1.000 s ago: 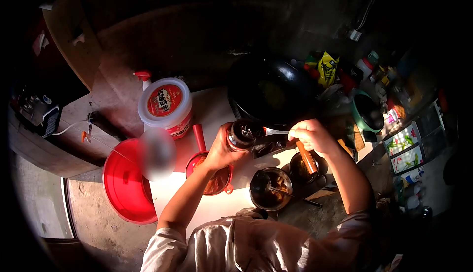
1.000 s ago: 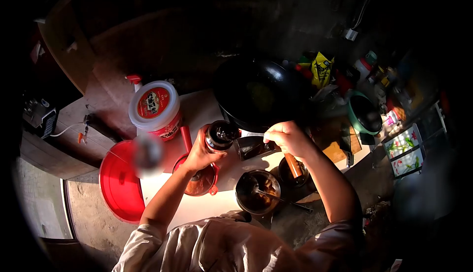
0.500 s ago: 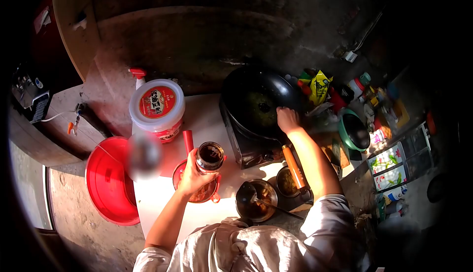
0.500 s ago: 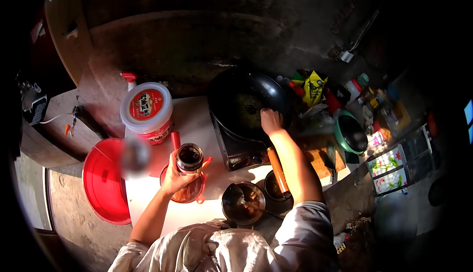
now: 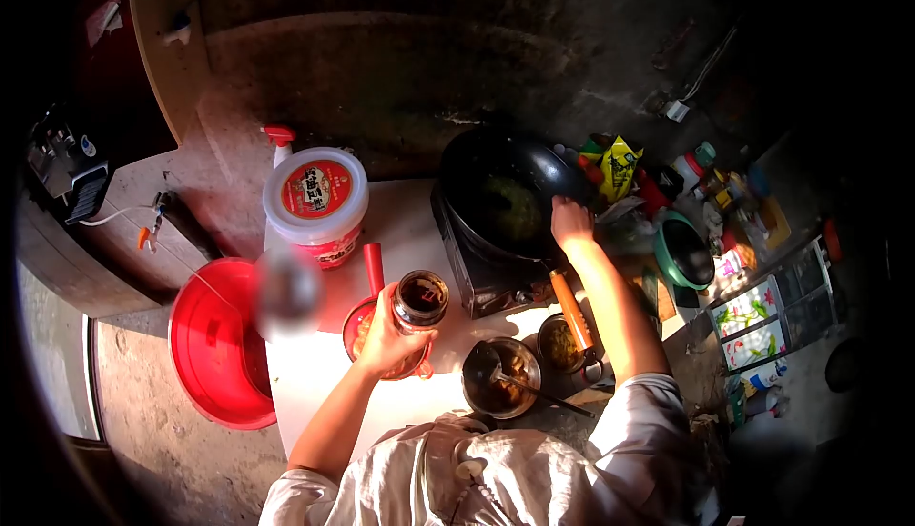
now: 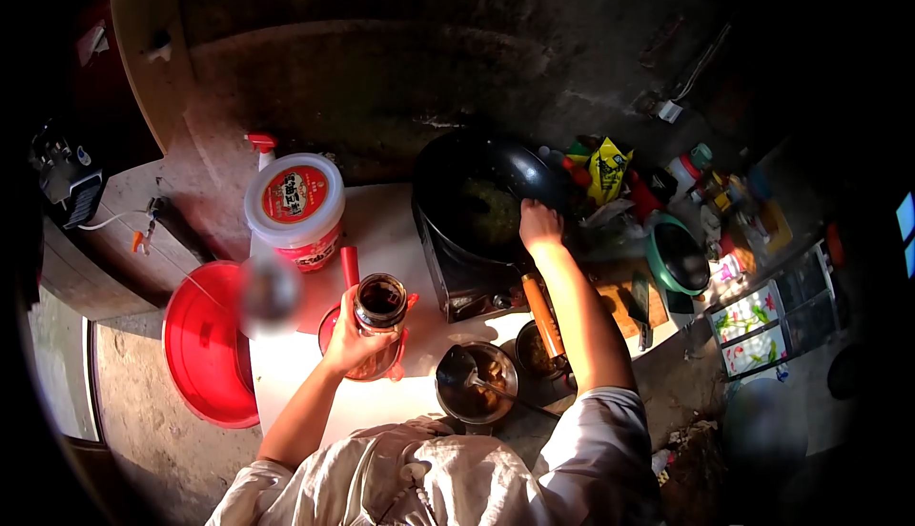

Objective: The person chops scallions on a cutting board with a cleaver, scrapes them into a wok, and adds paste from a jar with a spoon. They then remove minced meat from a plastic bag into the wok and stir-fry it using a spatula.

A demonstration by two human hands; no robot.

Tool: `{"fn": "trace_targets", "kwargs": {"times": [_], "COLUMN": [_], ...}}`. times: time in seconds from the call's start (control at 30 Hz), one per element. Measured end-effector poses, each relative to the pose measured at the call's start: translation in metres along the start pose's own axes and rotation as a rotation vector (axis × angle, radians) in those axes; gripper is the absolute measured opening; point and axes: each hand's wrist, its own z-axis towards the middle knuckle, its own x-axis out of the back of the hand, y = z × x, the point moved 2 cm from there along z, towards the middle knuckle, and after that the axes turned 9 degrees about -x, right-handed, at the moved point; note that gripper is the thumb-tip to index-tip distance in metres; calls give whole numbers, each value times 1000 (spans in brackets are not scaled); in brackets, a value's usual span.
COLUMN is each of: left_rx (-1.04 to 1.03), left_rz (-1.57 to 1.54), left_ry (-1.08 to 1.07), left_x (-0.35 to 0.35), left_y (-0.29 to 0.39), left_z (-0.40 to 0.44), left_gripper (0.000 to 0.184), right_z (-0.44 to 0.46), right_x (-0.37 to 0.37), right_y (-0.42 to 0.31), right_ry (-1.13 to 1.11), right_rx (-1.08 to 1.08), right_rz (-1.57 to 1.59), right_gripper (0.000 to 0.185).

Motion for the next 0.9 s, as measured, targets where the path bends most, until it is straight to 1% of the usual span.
{"fn": "trace_targets", "kwargs": {"times": [0.03,0.07,0.13,0.17,0.2,0.27,0.3,0.33,0.4,0.43,0.47,0.5,0.53,0.57,0.6,0.63,0.67,0.7,0.73,0.8,0.83,0.87,0.9], "left_rx": [21,19,-11,-15,-7,-24,-36,-48,-89,-118,-106,-129,-152,-141,-193,-244,-230,-230,-230,-180,-143,-106,-68], "left_rz": [-18,-17,70,63,51,100,133,213,277,331,307,337,366,373,488,600,601,597,595,585,560,536,506], "left_ry": [9,9,18,30,34,43,46,59,48,-26,10,8,3,-2,-6,-12,-17,-13,-7,-3,13,28,41], "left_x": [-1,-2,-1,0,0,0,1,2,3,6,6,6,7,9,10,10,10,11,12,15,17,19,20], "left_y": [5,8,9,-1,-5,20,18,24,33,36,34,32,32,35,42,47,46,46,46,45,40,36,34], "left_z": [-1,-1,-5,-10,-14,-19,-24,-29,-38,-43,-51,-58,-64,-71,-78,-86,-93,-102,-109,-127,-137,-147,-157], "left_gripper": [79,79,79,79,79,78,75,72,72,76,75,76,77,77,78,80,80,81,83,83,83,83,82], "right_z": [2,0,-6,-26,-49,-90,-108,-128,-157,-168,-180,-191,-201,-210,-219,-227,-235,-243,-250,-258,-259,-261,-263], "right_x": [9,13,24,57,85,118,126,140,152,153,155,155,173,170,165,159,152,147,141,158,160,160,153], "right_y": [7,14,30,19,10,-4,-8,-18,-30,-39,-50,-60,-76,-87,-96,-105,-114,-122,-131,-131,-128,-118,-106], "right_ry": [-17,124,17,-315,-500,-674,-733,-814,-863,-699,-532,-453,-458,-442,-424,-421,-419,-386,-419,-568,-525,-620,-600], "right_rx": [-104,-124,-72,-322,-376,-325,-267,-275,-144,20,173,216,254,334,413,460,508,556,559,527,540,439,361], "right_rz": [193,371,811,1205,1432,1490,1484,1489,1354,1261,1163,1082,978,929,879,884,888,932,946,918,974,933,1027], "right_gripper": [19,17,14,12,11,15,16,14,13,13,13,11,9,8,7,6,6,9,19,29,36,39,38]}}
